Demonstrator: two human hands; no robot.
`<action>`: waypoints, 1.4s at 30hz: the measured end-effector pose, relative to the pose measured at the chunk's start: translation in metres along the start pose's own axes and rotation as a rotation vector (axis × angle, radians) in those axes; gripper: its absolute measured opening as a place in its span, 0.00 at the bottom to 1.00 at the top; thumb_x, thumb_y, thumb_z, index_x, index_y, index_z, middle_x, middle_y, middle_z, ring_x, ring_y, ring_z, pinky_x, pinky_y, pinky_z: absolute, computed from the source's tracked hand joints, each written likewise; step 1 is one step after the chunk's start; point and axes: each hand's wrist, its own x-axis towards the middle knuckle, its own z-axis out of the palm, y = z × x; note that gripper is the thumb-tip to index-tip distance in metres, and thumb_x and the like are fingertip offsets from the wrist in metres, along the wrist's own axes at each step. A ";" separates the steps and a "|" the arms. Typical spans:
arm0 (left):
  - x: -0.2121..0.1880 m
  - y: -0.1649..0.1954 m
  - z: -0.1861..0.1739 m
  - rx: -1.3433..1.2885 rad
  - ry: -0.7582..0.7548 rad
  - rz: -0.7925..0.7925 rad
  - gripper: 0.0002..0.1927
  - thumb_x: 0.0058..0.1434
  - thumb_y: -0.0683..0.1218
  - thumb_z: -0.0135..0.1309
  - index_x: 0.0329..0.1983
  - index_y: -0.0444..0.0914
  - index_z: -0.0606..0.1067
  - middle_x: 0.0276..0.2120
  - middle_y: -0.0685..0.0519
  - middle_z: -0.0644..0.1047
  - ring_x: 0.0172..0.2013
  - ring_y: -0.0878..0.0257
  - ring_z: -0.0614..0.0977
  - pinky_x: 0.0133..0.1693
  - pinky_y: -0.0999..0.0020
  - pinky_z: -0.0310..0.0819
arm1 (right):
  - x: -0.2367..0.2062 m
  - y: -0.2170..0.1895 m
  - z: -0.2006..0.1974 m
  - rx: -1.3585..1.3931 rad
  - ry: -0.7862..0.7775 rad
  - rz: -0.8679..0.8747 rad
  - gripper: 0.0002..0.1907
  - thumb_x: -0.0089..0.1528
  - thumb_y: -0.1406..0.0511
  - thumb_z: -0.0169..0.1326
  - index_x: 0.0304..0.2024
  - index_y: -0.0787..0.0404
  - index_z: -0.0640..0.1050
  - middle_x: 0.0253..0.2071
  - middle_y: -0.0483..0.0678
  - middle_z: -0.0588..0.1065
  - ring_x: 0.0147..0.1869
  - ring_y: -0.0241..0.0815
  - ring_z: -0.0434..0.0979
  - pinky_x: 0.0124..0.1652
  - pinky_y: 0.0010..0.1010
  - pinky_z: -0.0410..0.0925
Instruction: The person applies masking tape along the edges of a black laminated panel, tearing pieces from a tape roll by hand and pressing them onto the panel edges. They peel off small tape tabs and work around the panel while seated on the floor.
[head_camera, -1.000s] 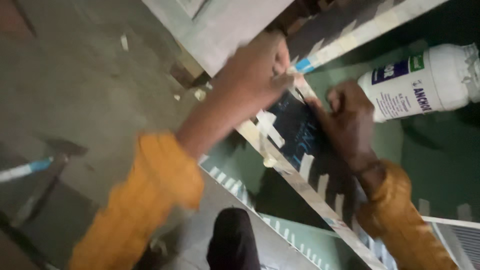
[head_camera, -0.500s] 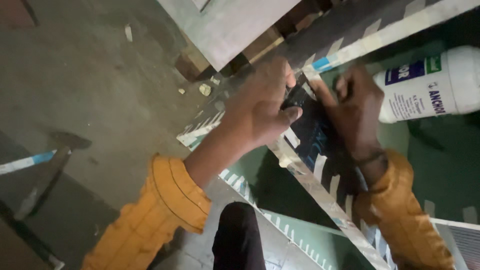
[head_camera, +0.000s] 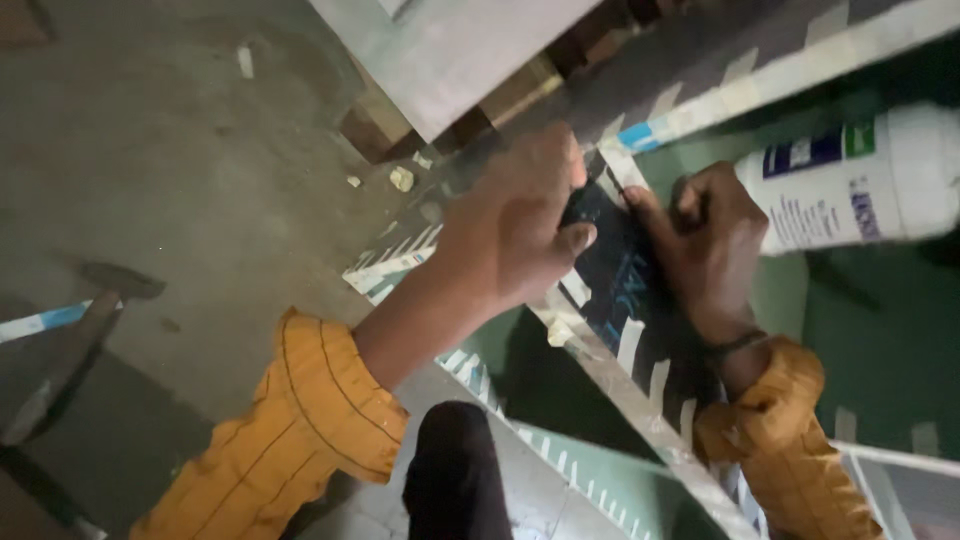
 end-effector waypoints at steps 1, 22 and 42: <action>0.000 -0.001 0.000 -0.009 -0.012 -0.028 0.22 0.58 0.50 0.64 0.46 0.37 0.66 0.43 0.43 0.74 0.49 0.48 0.77 0.50 0.53 0.68 | 0.007 0.004 0.004 -0.014 0.003 -0.111 0.24 0.65 0.60 0.72 0.33 0.63 0.68 0.26 0.48 0.65 0.27 0.41 0.61 0.28 0.33 0.58; -0.007 -0.007 -0.005 -0.098 -0.035 -0.026 0.24 0.58 0.49 0.65 0.47 0.38 0.63 0.44 0.47 0.74 0.45 0.50 0.79 0.44 0.54 0.72 | -0.042 0.030 -0.003 -0.252 0.027 0.060 0.24 0.64 0.53 0.71 0.36 0.61 0.72 0.28 0.47 0.71 0.28 0.45 0.70 0.30 0.36 0.64; -0.006 0.001 -0.013 -0.023 -0.021 0.108 0.23 0.61 0.48 0.65 0.49 0.37 0.64 0.45 0.45 0.72 0.45 0.51 0.77 0.46 0.58 0.71 | -0.096 0.040 -0.054 -0.394 0.087 0.104 0.33 0.56 0.48 0.76 0.38 0.60 0.69 0.29 0.49 0.68 0.27 0.46 0.67 0.29 0.37 0.65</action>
